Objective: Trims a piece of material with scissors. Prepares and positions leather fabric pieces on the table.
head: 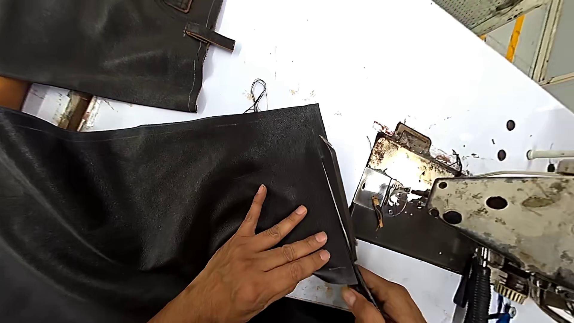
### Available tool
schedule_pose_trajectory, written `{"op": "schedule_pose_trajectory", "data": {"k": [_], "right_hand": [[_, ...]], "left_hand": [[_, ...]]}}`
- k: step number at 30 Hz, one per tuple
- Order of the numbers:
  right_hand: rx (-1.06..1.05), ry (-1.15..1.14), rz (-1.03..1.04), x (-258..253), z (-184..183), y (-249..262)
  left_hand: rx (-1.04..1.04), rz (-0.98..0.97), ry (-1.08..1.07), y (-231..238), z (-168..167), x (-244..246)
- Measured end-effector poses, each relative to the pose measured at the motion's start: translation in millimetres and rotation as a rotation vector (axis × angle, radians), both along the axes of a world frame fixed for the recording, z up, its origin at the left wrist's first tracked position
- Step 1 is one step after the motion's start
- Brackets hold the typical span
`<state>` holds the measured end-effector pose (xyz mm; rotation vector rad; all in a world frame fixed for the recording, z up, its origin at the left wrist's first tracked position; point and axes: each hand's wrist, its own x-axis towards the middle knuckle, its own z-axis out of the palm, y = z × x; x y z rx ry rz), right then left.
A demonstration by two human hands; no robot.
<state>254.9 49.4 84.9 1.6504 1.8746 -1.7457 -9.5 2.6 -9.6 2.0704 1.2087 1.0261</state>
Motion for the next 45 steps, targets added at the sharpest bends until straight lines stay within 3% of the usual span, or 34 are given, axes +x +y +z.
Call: {"op": "schedule_pose_trajectory", "data": {"k": [15,21,28,39,42,45], "right_hand": [[0.106,-0.002,-0.036,-19.4,-10.8,15.4],[0.032,0.028,-0.045,-21.4,-9.1,20.1],[0.183,-0.010,0.019,-35.4,-16.9,35.2],[0.168,-0.010,-0.065,-36.3,-19.1,28.2],[0.300,-0.038,-0.047,-17.1,-21.8,6.3],[0.551,-0.197,0.011,41.7,-21.2,-68.1]], "left_hand": [[-0.008,-0.025,-0.096,-0.2,-2.4,-4.5],[-0.017,-0.033,-0.133,0.1,-1.8,-6.2],[-0.018,-0.064,-0.208,-0.2,0.7,-10.1],[0.015,-0.030,-0.172,-1.5,-2.6,-7.7],[-0.040,-0.023,-0.131,0.0,1.0,-6.3],[-0.169,-0.015,-0.101,3.9,24.9,-11.1]]}}
